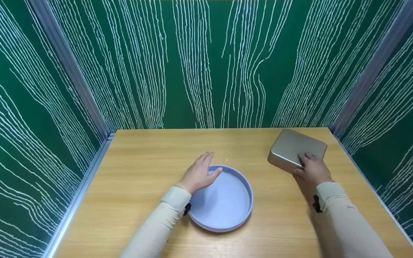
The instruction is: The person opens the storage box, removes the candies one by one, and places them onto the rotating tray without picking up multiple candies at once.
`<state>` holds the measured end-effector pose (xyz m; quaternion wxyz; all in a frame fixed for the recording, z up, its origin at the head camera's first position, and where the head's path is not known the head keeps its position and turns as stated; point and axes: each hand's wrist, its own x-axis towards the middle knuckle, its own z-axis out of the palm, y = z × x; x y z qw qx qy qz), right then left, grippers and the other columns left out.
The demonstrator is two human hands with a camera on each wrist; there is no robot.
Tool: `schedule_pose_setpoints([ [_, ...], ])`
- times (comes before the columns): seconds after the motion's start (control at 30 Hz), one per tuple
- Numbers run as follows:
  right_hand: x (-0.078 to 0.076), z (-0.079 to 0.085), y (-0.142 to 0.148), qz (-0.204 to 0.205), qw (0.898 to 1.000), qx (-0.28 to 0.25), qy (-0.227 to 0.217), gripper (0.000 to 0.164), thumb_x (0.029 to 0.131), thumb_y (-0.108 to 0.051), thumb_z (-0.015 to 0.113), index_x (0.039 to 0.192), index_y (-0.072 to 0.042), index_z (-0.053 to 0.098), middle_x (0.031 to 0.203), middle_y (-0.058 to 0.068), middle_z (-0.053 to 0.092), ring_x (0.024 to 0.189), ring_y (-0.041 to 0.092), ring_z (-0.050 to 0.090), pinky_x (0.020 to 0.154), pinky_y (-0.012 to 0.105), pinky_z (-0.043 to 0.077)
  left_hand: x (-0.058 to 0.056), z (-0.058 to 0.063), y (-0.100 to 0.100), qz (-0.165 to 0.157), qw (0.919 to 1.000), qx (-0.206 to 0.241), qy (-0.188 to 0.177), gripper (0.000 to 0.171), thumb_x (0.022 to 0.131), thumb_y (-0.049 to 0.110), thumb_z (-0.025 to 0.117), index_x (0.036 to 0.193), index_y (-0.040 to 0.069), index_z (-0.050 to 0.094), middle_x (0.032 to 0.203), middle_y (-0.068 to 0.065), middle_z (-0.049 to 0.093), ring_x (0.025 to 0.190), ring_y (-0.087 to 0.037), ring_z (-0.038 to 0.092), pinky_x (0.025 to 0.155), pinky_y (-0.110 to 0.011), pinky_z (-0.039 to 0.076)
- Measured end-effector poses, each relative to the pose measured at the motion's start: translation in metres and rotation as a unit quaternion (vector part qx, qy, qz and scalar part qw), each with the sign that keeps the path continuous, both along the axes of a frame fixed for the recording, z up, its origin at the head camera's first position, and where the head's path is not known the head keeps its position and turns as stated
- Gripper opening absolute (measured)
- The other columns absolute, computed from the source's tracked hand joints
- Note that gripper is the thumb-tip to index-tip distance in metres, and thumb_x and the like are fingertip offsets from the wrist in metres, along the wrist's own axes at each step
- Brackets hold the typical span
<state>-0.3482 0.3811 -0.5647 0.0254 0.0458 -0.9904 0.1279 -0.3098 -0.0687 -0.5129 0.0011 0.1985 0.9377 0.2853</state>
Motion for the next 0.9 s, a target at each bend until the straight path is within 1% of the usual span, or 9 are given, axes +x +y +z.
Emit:
schedule_pose_setpoints([
  [0.2, 0.004, 0.0, -0.002, 0.0, 1.0, -0.008, 0.002, 0.078, 0.103, -0.026, 0.075, 0.163, 0.008, 0.038, 0.162, 0.043, 0.035, 0.15, 0.065, 0.032, 0.123, 0.075, 0.029, 0.001, 0.002, 0.01, 0.002, 0.9994, 0.026, -0.021, 0.076, 0.109, 0.051, 0.056, 0.169, 0.009, 0.036, 0.175, -0.016, 0.036, 0.164, -0.036, 0.033, 0.133, -0.053, 0.03],
  [0.33, 0.008, -0.002, -0.004, 0.014, 0.999, 0.004, 0.03, 0.076, 0.1, -0.025, 0.079, 0.158, 0.009, 0.045, 0.157, 0.043, 0.043, 0.146, 0.064, 0.04, 0.121, 0.073, 0.035, 0.001, 0.001, 0.016, 0.0, 0.9986, 0.044, -0.029, 0.076, 0.109, 0.052, 0.056, 0.169, 0.01, 0.037, 0.175, -0.014, 0.037, 0.163, -0.035, 0.035, 0.133, -0.052, 0.031],
  [0.43, 0.011, -0.004, -0.006, 0.019, 0.999, 0.011, 0.037, 0.074, 0.098, -0.025, 0.081, 0.155, 0.01, 0.048, 0.155, 0.043, 0.045, 0.144, 0.063, 0.043, 0.12, 0.072, 0.037, 0.002, 0.0, 0.021, 0.0, 0.9979, 0.051, -0.039, 0.077, 0.108, 0.054, 0.055, 0.169, 0.011, 0.036, 0.175, -0.013, 0.037, 0.163, -0.034, 0.036, 0.133, -0.051, 0.031],
  [0.57, 0.014, -0.005, -0.009, 0.011, 1.0, 0.004, 0.021, 0.076, 0.1, -0.026, 0.079, 0.159, 0.008, 0.045, 0.159, 0.043, 0.041, 0.147, 0.064, 0.039, 0.121, 0.073, 0.035, 0.003, 0.0, 0.028, 0.005, 0.9963, 0.058, -0.063, 0.078, 0.108, 0.057, 0.055, 0.171, 0.016, 0.034, 0.177, -0.011, 0.035, 0.164, -0.033, 0.034, 0.133, -0.051, 0.031],
  [0.73, 0.02, -0.003, -0.013, 0.004, 1.0, 0.01, 0.008, 0.078, 0.1, -0.028, 0.079, 0.16, 0.007, 0.044, 0.16, 0.043, 0.039, 0.148, 0.064, 0.039, 0.12, 0.073, 0.035, 0.005, 0.0, 0.039, 0.002, 0.9938, 0.07, -0.086, 0.078, 0.108, 0.057, 0.054, 0.171, 0.017, 0.033, 0.178, -0.009, 0.033, 0.164, -0.032, 0.033, 0.133, -0.051, 0.031],
  [0.9, 0.028, -0.002, -0.018, 0.001, 1.0, 0.012, 0.001, 0.078, 0.1, -0.027, 0.079, 0.16, 0.007, 0.043, 0.161, 0.043, 0.039, 0.148, 0.064, 0.039, 0.12, 0.072, 0.035, 0.004, -0.001, 0.049, 0.011, 0.9908, 0.08, -0.109, 0.078, 0.108, 0.06, 0.054, 0.171, 0.018, 0.034, 0.178, -0.007, 0.033, 0.165, -0.031, 0.032, 0.132, -0.052, 0.031],
])
